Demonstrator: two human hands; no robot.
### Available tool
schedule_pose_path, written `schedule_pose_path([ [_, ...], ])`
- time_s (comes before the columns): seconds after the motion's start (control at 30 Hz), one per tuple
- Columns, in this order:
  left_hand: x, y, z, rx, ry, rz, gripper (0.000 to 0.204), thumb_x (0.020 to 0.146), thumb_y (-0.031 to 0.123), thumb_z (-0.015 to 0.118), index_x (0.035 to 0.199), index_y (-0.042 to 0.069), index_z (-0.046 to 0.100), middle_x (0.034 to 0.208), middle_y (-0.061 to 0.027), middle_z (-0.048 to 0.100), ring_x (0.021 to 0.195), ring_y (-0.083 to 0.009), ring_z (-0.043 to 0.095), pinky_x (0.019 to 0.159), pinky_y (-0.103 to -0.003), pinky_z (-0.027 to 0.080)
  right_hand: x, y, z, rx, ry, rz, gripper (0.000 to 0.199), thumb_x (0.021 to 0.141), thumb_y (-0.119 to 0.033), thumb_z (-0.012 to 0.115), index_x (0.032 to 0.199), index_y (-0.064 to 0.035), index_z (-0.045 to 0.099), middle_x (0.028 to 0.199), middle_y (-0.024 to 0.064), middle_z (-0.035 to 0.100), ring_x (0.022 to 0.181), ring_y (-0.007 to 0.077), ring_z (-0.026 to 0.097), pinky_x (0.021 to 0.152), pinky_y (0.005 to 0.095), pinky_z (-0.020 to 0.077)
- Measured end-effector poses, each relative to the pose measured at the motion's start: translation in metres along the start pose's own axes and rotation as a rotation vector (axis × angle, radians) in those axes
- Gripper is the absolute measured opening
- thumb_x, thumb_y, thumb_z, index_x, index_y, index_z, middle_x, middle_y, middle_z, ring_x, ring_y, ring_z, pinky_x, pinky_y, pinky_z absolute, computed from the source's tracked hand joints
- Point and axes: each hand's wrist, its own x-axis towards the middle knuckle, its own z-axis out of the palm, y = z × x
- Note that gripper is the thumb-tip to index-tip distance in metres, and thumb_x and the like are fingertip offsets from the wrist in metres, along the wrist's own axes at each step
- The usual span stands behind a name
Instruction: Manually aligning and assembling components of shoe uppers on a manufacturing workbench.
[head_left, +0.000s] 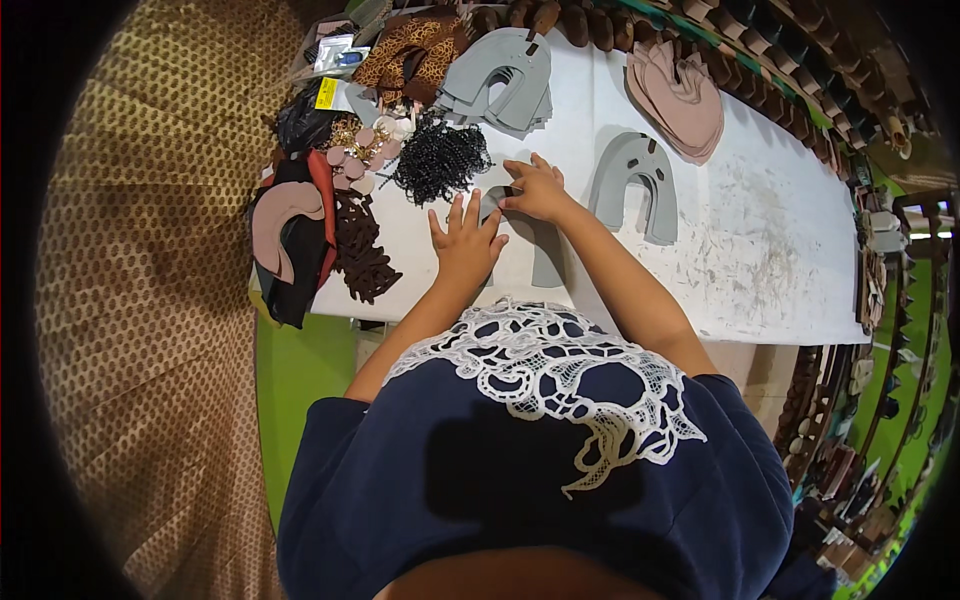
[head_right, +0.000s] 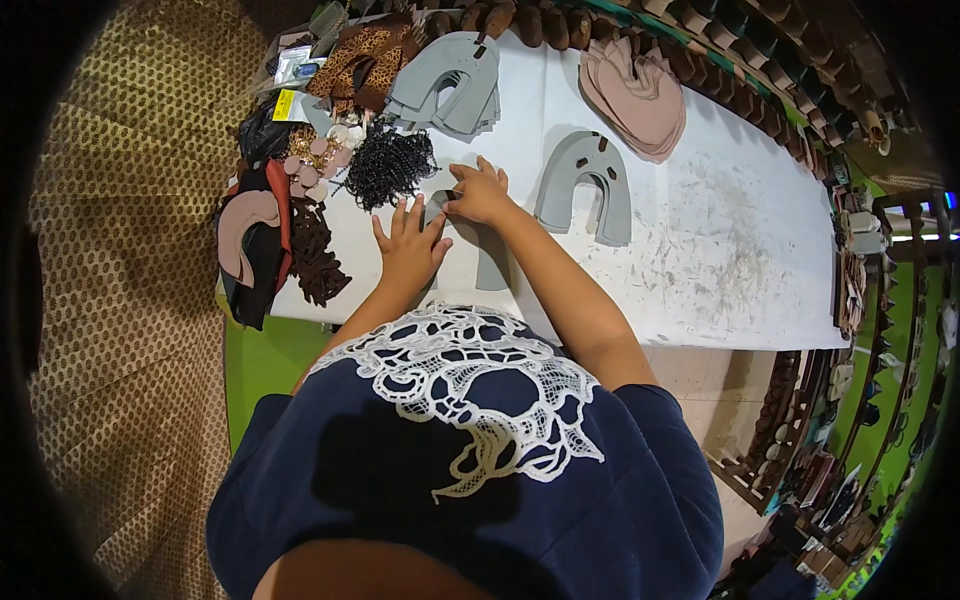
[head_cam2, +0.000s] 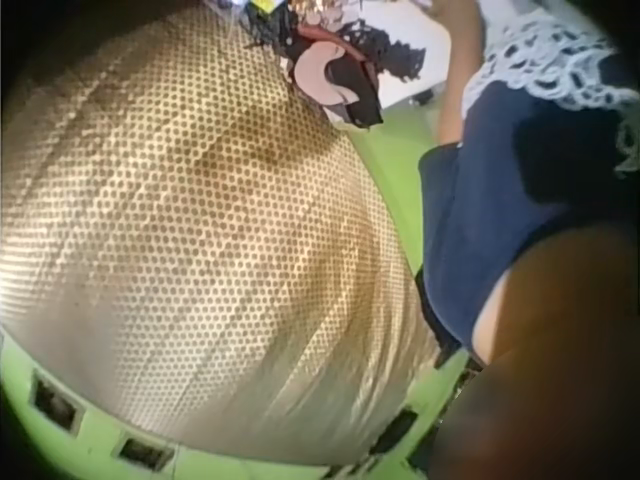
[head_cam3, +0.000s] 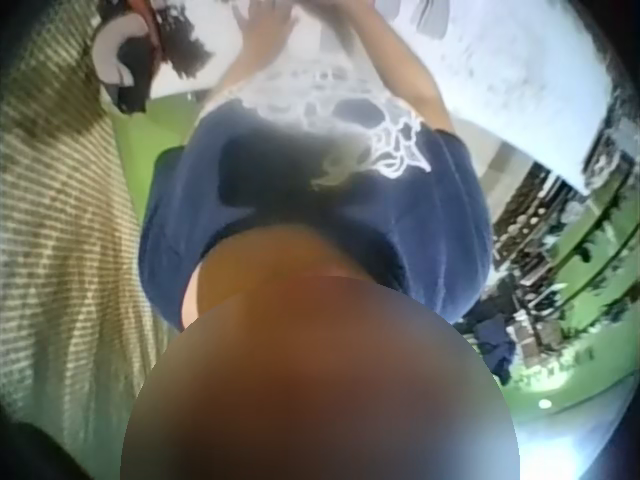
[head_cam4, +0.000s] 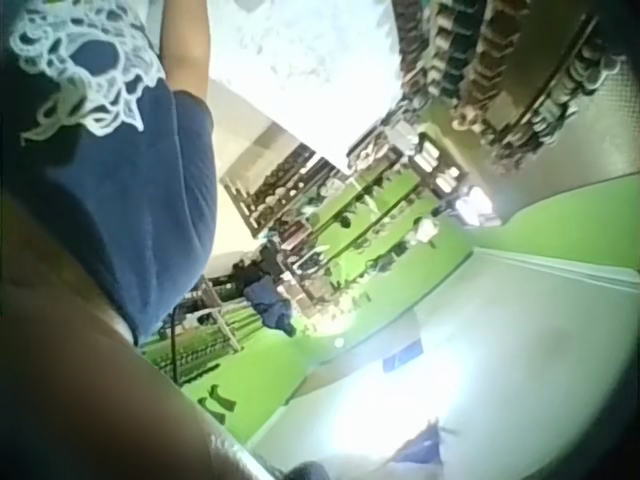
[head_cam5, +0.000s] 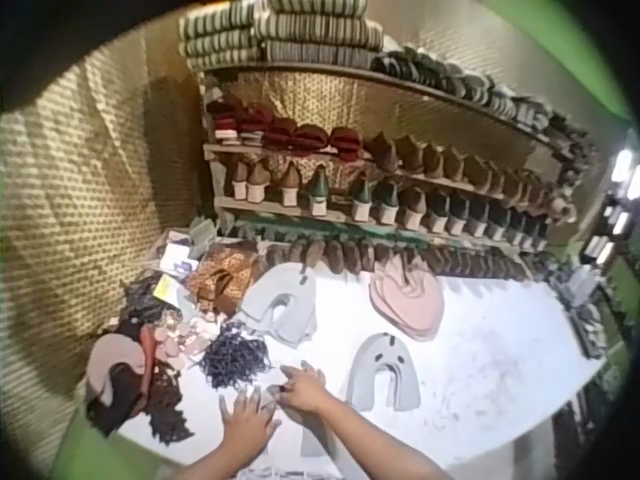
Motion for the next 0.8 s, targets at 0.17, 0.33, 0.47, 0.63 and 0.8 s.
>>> schedule_pose_path([
  [0.17,0.001,-0.002,0.002,0.025,-0.02,0.004,0.044,0.079,0.046,0.059,0.119,0.028,0.055,0.137,-0.0056,0.041,0.129,-0.0257,0.031,0.101,-0.062,0.01,-0.002,-0.015,-0.003,0.0,-0.039,0.174,0.042,0.072,-0.045,0.067,0.097,-0.0118,0.071,0.139,-0.0008,0.041,0.136,0.0347,0.017,0.104,0.0601,0.013],
  [0.33,0.001,0.001,0.004,0.015,-0.032,-0.012,0.044,0.079,0.047,0.058,0.119,0.027,0.055,0.137,-0.0065,0.041,0.128,-0.0263,0.032,0.101,-0.062,0.01,-0.002,-0.016,-0.012,-0.034,-0.101,0.181,0.048,0.073,-0.048,0.063,0.105,-0.0114,0.068,0.139,-0.0008,0.041,0.137,0.0341,0.017,0.104,0.0607,0.0121],
  [0.47,-0.006,0.0,0.008,-0.006,-0.045,-0.03,0.041,0.08,0.047,0.058,0.116,0.027,0.058,0.138,-0.0079,0.04,0.128,-0.0279,0.031,0.1,-0.062,0.01,0.005,-0.015,-0.017,0.109,-0.133,0.215,0.064,0.078,-0.056,0.052,0.127,-0.0147,0.052,0.137,-0.0005,0.045,0.137,0.0343,0.016,0.104,0.062,0.0093],
  [0.63,-0.01,0.001,0.007,-0.087,-0.097,-0.077,0.037,0.081,0.045,0.057,0.112,0.025,0.061,0.14,-0.0105,0.036,0.13,-0.0308,0.027,0.101,-0.063,0.01,0.017,-0.004,-0.018,0.244,-0.16,0.104,0.046,0.078,-0.051,0.049,0.096,-0.0147,0.071,0.139,-0.0011,0.042,0.136,0.0379,0.015,0.101,0.0669,0.0059],
  [0.8,-0.011,0.0,0.006,-0.138,-0.125,-0.101,0.035,0.083,0.044,0.055,0.109,0.022,0.063,0.141,-0.0123,0.033,0.132,-0.0323,0.024,0.101,-0.063,0.009,0.02,-0.016,-0.024,-0.168,-0.267,-0.006,0.033,0.074,-0.047,0.057,0.099,-0.0296,0.07,0.137,-0.0018,0.044,0.135,0.0366,0.018,0.102,0.0667,0.0049],
])
